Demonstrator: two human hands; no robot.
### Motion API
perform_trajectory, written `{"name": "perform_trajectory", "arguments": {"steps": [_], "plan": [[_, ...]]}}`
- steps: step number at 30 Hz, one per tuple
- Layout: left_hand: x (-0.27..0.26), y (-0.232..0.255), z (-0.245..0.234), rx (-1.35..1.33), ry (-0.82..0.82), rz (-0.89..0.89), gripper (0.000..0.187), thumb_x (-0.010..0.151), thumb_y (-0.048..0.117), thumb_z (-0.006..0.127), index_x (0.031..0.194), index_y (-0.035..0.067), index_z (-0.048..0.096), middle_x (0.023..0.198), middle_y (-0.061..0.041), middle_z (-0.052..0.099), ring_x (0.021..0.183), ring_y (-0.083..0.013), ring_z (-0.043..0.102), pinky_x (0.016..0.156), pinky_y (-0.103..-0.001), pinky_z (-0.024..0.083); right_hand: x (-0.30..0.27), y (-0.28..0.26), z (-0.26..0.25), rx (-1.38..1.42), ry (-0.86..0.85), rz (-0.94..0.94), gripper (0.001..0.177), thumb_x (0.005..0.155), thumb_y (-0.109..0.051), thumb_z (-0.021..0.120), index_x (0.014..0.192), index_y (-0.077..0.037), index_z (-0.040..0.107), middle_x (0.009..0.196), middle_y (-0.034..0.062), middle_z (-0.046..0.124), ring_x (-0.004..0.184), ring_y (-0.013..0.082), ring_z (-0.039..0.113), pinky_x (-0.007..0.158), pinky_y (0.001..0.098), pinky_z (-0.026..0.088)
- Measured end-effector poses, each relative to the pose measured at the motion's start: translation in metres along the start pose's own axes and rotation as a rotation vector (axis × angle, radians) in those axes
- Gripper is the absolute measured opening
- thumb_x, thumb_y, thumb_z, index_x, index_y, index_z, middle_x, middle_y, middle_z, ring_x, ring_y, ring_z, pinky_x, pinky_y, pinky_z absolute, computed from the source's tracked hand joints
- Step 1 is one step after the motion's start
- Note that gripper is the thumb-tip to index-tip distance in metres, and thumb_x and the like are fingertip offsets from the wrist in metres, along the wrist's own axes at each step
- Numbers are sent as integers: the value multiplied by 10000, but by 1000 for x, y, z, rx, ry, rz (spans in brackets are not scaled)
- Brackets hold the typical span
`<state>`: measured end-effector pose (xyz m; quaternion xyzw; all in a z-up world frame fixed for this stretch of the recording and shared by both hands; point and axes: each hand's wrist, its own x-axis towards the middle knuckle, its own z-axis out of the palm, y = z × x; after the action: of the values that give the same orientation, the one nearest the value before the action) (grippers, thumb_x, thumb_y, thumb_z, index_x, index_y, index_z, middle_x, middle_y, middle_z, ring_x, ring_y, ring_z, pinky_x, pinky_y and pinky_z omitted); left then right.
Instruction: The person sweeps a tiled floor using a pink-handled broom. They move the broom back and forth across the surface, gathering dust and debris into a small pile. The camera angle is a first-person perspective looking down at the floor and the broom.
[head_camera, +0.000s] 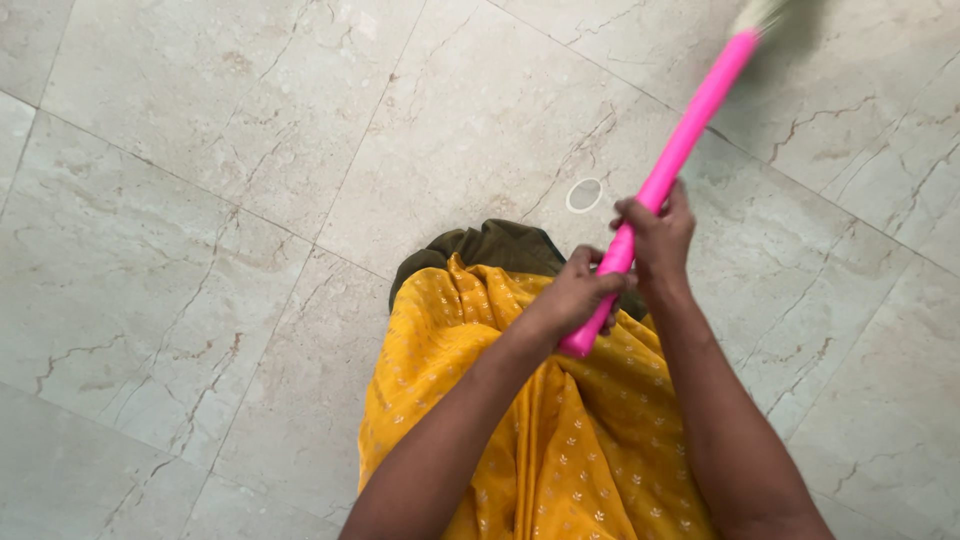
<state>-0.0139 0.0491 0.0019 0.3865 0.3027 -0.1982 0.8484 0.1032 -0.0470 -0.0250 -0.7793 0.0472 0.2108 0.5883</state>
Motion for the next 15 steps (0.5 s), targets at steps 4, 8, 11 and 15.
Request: {"name": "perform_trajectory", "arguments": {"steps": [4,8,11,15], "plan": [[-20,-24,4,5,155,24,457,918,152,624,1265,28,352,761,-109,576,510,-179,585,449,-338,525,-7,8,18,-200,-142,188,908,806,-40,693,1596,-34,245,1008,191,639,696,248,698,559,345,620],[-37,-48,-5,-126,113,-132,382,902,92,574,1202,51,342,775,-111,577,534,-257,630,497,-411,590,-14,14,44,-353,-435,105,1023,733,-52,718,1609,-71,188,1204,147,608,757,230,718,637,327,633],[-41,-58,-8,-277,55,-14,361,915,56,571,1194,21,345,801,-119,583,584,-270,660,558,-443,624,-22,12,62,-439,-574,162,1021,725,-64,718,1625,-115,238,1307,115,538,742,240,678,655,330,632],[-47,-47,-15,-386,-110,56,356,919,39,565,1208,10,358,833,-137,601,638,-266,683,636,-463,640,-31,-11,62,-202,-548,66,1018,750,-38,715,1668,-131,285,1107,227,674,791,205,666,696,319,602]]}}
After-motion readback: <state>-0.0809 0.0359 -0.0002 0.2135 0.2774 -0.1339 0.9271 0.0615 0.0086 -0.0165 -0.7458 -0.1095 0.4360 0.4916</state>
